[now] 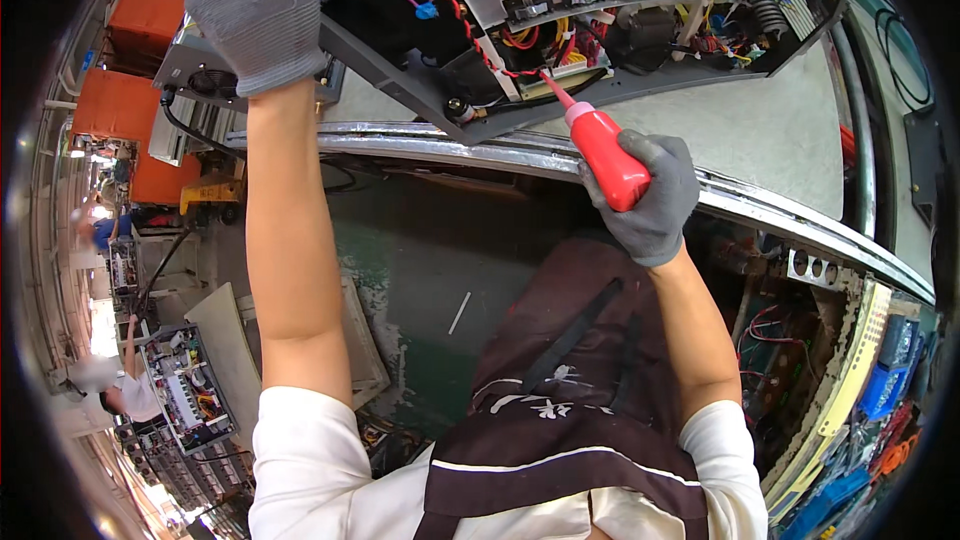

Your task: Apply adhesive or sealant to electrical components inside a metal chassis using a precision applicator bottle.

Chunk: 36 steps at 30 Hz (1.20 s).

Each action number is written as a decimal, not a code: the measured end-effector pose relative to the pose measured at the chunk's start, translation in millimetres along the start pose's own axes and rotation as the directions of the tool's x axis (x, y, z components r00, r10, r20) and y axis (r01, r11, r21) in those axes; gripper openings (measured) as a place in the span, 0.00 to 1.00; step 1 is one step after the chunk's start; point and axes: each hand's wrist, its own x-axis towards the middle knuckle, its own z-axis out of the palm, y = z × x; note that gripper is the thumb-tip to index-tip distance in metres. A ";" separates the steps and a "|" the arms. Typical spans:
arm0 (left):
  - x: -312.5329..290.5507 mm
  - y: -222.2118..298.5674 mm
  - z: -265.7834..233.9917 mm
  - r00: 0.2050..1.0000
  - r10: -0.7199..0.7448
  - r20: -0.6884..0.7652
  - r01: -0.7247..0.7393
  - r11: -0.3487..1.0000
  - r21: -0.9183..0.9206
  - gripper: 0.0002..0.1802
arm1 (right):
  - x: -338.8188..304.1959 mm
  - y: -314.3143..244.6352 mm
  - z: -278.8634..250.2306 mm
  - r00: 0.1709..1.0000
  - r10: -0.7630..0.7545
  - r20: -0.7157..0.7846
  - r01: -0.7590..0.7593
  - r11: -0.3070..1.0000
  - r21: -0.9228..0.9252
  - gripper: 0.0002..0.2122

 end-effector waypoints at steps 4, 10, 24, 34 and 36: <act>-2.0 4.5 6.5 0.996 0.038 -0.079 -0.034 0.998 0.048 0.15 | -2.9 -0.3 1.7 0.999 -0.028 -0.018 0.027 0.999 -0.033 0.27; 3.5 -2.9 -1.9 1.000 -0.023 -0.017 0.022 0.997 -0.067 0.16 | -5.3 4.5 1.6 0.999 -0.034 -0.027 0.033 0.998 -0.051 0.27; -52.2 -14.5 -15.9 0.723 0.660 0.203 -0.583 0.426 0.692 0.20 | -6.7 2.2 -1.7 0.950 0.300 -0.089 -0.289 0.950 0.115 0.23; -181.4 -47.9 35.7 0.812 -0.233 0.535 -0.230 0.716 0.660 0.28 | -6.8 13.4 -6.9 0.922 0.380 -0.074 -0.364 0.916 0.169 0.23; -177.5 -47.6 42.0 0.670 -0.496 0.552 -0.223 0.575 0.787 0.29 | -7.8 15.8 -4.5 0.938 0.342 -0.045 -0.333 0.932 0.141 0.23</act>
